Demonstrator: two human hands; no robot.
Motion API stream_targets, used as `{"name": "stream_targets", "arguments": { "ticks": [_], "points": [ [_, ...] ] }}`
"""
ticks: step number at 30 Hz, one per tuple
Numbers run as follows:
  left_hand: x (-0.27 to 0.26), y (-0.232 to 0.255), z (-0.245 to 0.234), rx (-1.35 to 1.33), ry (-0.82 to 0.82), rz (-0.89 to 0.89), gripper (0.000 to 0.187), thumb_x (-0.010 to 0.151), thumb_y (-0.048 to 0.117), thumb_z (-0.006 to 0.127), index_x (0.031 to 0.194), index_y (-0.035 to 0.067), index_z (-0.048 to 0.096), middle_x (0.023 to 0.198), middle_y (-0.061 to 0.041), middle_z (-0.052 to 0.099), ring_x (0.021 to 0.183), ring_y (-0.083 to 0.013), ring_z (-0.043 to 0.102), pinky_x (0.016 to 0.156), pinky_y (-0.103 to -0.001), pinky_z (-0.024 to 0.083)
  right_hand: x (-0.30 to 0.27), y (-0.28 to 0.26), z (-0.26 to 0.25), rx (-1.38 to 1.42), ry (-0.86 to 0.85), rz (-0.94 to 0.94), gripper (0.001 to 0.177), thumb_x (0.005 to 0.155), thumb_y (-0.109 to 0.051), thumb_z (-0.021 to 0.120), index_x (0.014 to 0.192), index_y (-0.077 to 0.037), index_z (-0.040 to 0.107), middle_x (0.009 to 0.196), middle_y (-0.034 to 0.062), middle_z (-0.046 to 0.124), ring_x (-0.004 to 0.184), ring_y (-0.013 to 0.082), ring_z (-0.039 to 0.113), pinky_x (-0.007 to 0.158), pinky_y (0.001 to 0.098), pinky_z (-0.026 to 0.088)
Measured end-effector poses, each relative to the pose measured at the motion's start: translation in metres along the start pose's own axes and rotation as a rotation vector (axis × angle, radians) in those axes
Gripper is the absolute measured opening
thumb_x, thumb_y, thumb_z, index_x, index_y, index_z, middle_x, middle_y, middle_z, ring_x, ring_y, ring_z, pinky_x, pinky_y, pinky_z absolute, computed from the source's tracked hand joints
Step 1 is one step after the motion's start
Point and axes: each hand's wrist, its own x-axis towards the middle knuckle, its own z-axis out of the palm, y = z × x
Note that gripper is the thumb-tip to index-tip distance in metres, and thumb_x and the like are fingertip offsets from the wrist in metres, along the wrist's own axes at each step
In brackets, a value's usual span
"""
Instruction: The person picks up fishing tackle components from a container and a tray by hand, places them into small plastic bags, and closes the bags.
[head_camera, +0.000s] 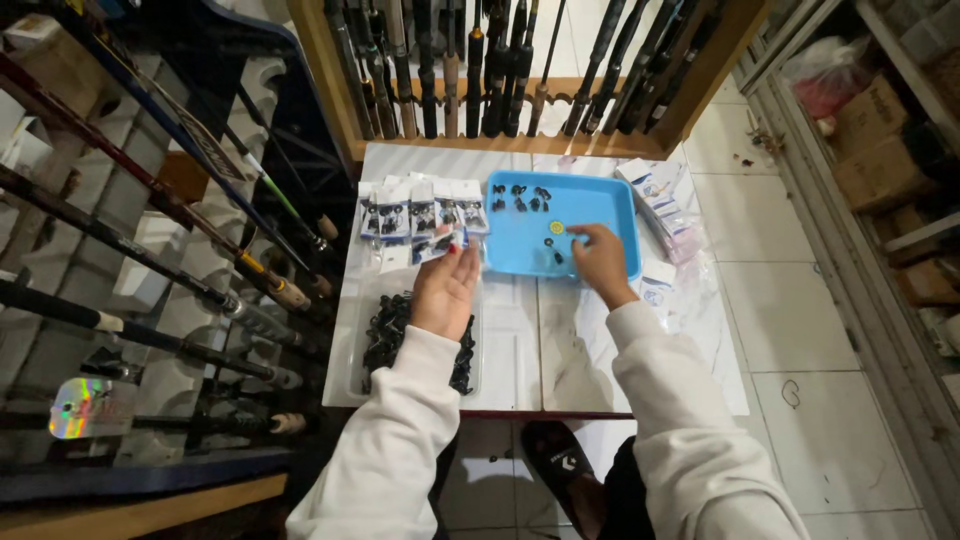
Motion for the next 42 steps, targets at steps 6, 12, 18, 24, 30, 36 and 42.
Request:
{"name": "stream_targets", "arguments": {
  "ticks": [6,12,18,24,30,36,42],
  "points": [
    [0.006,-0.002,0.018,0.01,-0.006,-0.013,0.042,0.088,0.014,0.078,0.128,0.019,0.067,0.117,-0.001,0.07,0.112,-0.0251,0.069,0.111,-0.041,0.051,0.014,-0.005,0.002,0.029,-0.022,0.011,0.016,0.085,-0.039,0.075,0.092,-0.025,0.078,0.089,0.0021,0.073,0.093,0.0301,0.074,0.081,0.0443,0.059],
    [-0.007,0.018,0.027,0.037,-0.057,0.003,0.031,0.088,0.018,0.078,0.118,0.019,0.071,0.111,0.0,0.073,0.109,-0.0213,0.071,0.104,-0.036,0.054,0.003,-0.039,-0.04,0.343,0.051,-0.044,0.013,0.09,-0.028,0.072,0.098,-0.019,0.077,0.086,0.0069,0.076,0.087,0.0362,0.073,0.076,0.05,0.058],
    [-0.012,0.034,0.039,0.021,-0.068,0.002,0.01,0.088,0.018,0.079,0.094,0.02,0.072,0.105,-0.007,0.077,0.108,-0.0229,0.072,0.102,-0.036,0.055,-0.011,-0.071,-0.08,1.076,0.042,-0.032,0.011,0.086,-0.013,0.084,0.093,-0.01,0.077,0.077,0.0073,0.074,0.069,0.0157,0.069,0.066,0.0324,0.059],
    [-0.015,0.029,0.049,-0.047,-0.184,-0.007,0.014,0.083,0.015,0.082,0.075,0.025,0.076,0.088,0.003,0.077,0.109,-0.0258,0.072,0.106,-0.046,0.049,-0.078,-0.094,-0.135,1.471,-0.077,0.148,0.018,0.089,-0.002,0.072,0.106,0.001,0.075,0.082,0.01,0.07,0.069,0.0143,0.067,0.066,0.0277,0.062],
    [-0.044,0.029,0.071,-0.058,-0.292,-0.033,0.018,0.081,0.013,0.081,0.069,0.026,0.078,0.074,0.004,0.076,0.099,-0.026,0.073,0.104,-0.049,0.048,-0.118,-0.097,-0.172,1.696,-0.205,0.193,0.021,0.095,-0.005,0.068,0.115,0.002,0.072,0.093,0.0099,0.07,0.076,0.0132,0.064,0.069,0.0246,0.055],
    [0.007,-0.01,-0.011,0.083,-0.444,-0.091,0.074,0.075,0.011,0.087,0.141,0.017,0.052,0.143,-0.005,0.057,0.124,-0.0283,0.06,0.103,-0.042,0.054,-0.134,-0.085,-0.163,1.767,-0.255,0.155,0.017,0.094,-0.001,0.067,0.11,0.0,0.073,0.088,0.0095,0.067,0.074,0.0136,0.062,0.07,0.0279,0.055],
    [0.022,-0.028,-0.017,0.018,-0.561,-0.146,0.079,0.076,-0.007,0.08,0.146,0.011,0.047,0.151,-0.014,0.049,0.132,-0.0338,0.054,0.102,-0.041,0.054,-0.129,-0.084,-0.164,1.78,-0.213,0.051,0.006,0.093,0.0,0.069,0.099,0.0,0.071,0.079,0.0075,0.063,0.07,0.0131,0.058,0.072,0.0267,0.053]
  ]
}}
